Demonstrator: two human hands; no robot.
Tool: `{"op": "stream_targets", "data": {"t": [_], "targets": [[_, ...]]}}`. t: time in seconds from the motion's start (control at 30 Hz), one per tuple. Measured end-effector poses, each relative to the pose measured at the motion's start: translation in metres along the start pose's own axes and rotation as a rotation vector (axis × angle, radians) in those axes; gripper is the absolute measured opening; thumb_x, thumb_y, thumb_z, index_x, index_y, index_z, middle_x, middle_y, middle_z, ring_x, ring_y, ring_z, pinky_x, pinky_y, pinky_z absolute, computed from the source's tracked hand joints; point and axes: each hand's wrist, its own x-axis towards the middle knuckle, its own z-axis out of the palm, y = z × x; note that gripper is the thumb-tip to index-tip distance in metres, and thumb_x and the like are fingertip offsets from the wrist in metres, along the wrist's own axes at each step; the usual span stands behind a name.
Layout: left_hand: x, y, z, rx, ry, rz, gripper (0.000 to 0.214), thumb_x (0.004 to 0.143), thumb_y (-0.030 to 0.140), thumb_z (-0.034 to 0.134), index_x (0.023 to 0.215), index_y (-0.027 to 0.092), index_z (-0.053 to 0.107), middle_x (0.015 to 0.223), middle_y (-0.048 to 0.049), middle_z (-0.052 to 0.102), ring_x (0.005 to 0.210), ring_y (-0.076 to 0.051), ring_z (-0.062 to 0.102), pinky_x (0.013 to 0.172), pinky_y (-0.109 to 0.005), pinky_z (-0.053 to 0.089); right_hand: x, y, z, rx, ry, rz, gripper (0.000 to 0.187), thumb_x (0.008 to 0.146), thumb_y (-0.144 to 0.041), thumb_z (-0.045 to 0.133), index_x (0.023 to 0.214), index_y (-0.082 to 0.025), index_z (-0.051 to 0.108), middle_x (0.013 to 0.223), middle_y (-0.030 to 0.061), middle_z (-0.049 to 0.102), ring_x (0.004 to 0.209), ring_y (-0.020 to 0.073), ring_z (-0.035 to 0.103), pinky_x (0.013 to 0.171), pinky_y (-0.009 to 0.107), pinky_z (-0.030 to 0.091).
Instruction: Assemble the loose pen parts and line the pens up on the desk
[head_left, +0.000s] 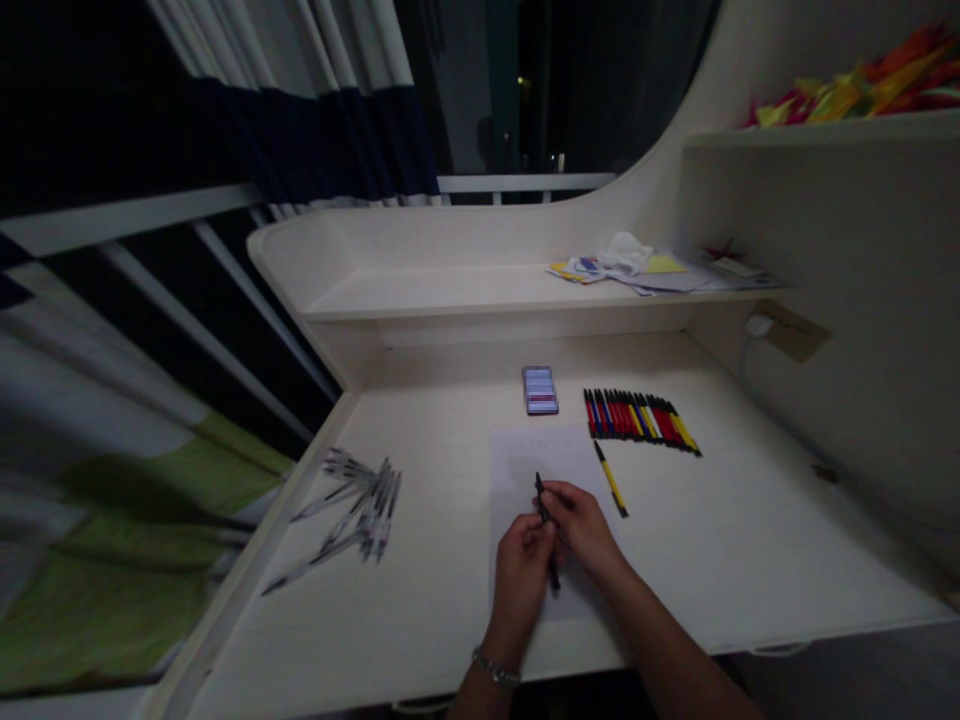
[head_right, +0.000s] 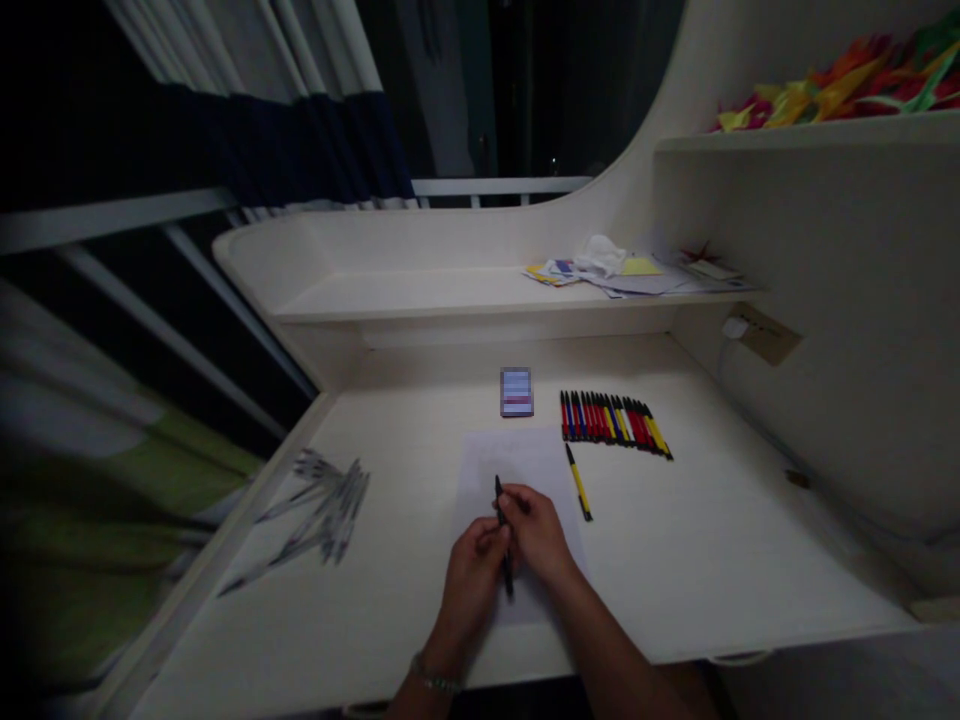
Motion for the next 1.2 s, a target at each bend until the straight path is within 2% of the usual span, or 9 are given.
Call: {"op": "stream_targets", "data": {"t": [0.1,0.23,0.47,0.63,0.73,0.83,0.9,1.03,1.2], "targets": [[-0.004,-0.004,0.003,0.056,0.048,0.029,0.027,0.080,0.043,0.066,0.084,0.018,0.058,0.060,0.0003,0.062,0.053,-0.013,0.057,0.051,-0.022,0.042,0.001,-0.006,0.003,0.017,0.089,-0.019,0.042,0.075,-0.056,0.067,0.086,-0.016,0.068,0.076,0.0067,0.070,0.070,0.0191,0.063,0.066,0.030,0.049],[-0.011,0.003,0.005,0.141,0.070,0.084,0.028,0.079,0.042,0.065,0.087,0.016,0.066,0.075,-0.0046,0.069,0.067,-0.017,0.063,0.059,-0.025,0.047,0.001,-0.006,0.010,0.028,0.143,-0.040,0.042,0.078,-0.057,0.063,0.069,-0.017,0.063,0.061,0.0023,0.062,0.055,0.0138,0.054,0.053,0.025,0.043],[-0.014,0.001,0.009,0.042,0.024,-0.002,0.041,0.080,0.052,0.062,0.062,0.015,0.061,0.049,-0.0003,0.056,0.046,-0.012,0.049,0.047,-0.023,0.037,-0.002,0.001,0.006,0.293,0.046,0.111,0.042,0.076,-0.058,0.066,0.074,-0.016,0.065,0.059,0.0017,0.062,0.044,0.0106,0.048,0.040,0.022,0.032],[-0.015,0.004,0.013,-0.108,-0.011,-0.091,0.038,0.073,0.050,0.072,0.078,0.013,0.066,0.063,-0.0034,0.065,0.049,-0.012,0.056,0.050,-0.024,0.044,0.002,0.001,-0.006,0.340,-0.024,0.135,0.044,0.070,-0.056,0.074,0.088,-0.016,0.069,0.078,0.0075,0.070,0.063,0.0155,0.061,0.047,0.022,0.041],[-0.015,0.010,0.015,-0.130,-0.003,-0.118,0.039,0.070,0.049,0.075,0.083,0.012,0.067,0.066,-0.0040,0.066,0.050,-0.013,0.057,0.051,-0.024,0.046,0.002,0.001,-0.010,0.246,0.052,0.071,0.037,0.066,-0.050,0.079,0.078,-0.016,0.067,0.069,0.0026,0.067,0.049,0.0096,0.051,0.042,0.021,0.035],[-0.016,0.012,0.015,-0.148,-0.001,-0.122,0.040,0.070,0.050,0.075,0.082,0.012,0.068,0.065,-0.0043,0.066,0.051,-0.013,0.058,0.051,-0.023,0.046,-0.001,-0.001,-0.012,0.317,-0.051,0.163,0.041,0.072,-0.054,0.072,0.087,-0.017,0.068,0.075,0.0039,0.069,0.041,0.0078,0.044,0.036,0.021,0.027],[-0.017,0.012,0.015,-0.160,-0.007,-0.122,0.042,0.071,0.050,0.075,0.084,0.011,0.069,0.066,-0.0047,0.067,0.052,-0.013,0.059,0.051,-0.024,0.046,-0.001,-0.002,-0.013,0.351,-0.083,0.188,0.045,0.073,-0.056,0.070,0.095,-0.017,0.068,0.081,0.0063,0.071,0.048,0.0107,0.052,0.039,0.022,0.032],[-0.017,0.009,0.015,-0.173,-0.005,-0.125,0.043,0.069,0.048,0.077,0.091,0.011,0.069,0.067,-0.0042,0.067,0.051,-0.013,0.059,0.051,-0.024,0.047,0.002,-0.001,-0.014,0.268,0.045,0.083,0.040,0.065,-0.049,0.080,0.086,-0.017,0.067,0.069,0.0027,0.068,0.054,0.0113,0.054,0.047,0.022,0.037],[-0.017,0.007,0.014,-0.202,-0.014,-0.128,0.050,0.070,0.048,0.077,0.104,0.012,0.068,0.068,-0.0041,0.067,0.053,-0.014,0.061,0.053,-0.026,0.049,0.004,0.001,-0.015,0.284,-0.019,0.133,0.045,0.070,-0.056,0.073,0.089,-0.016,0.069,0.080,0.0079,0.072,0.063,0.0158,0.060,0.056,0.026,0.043]]}}
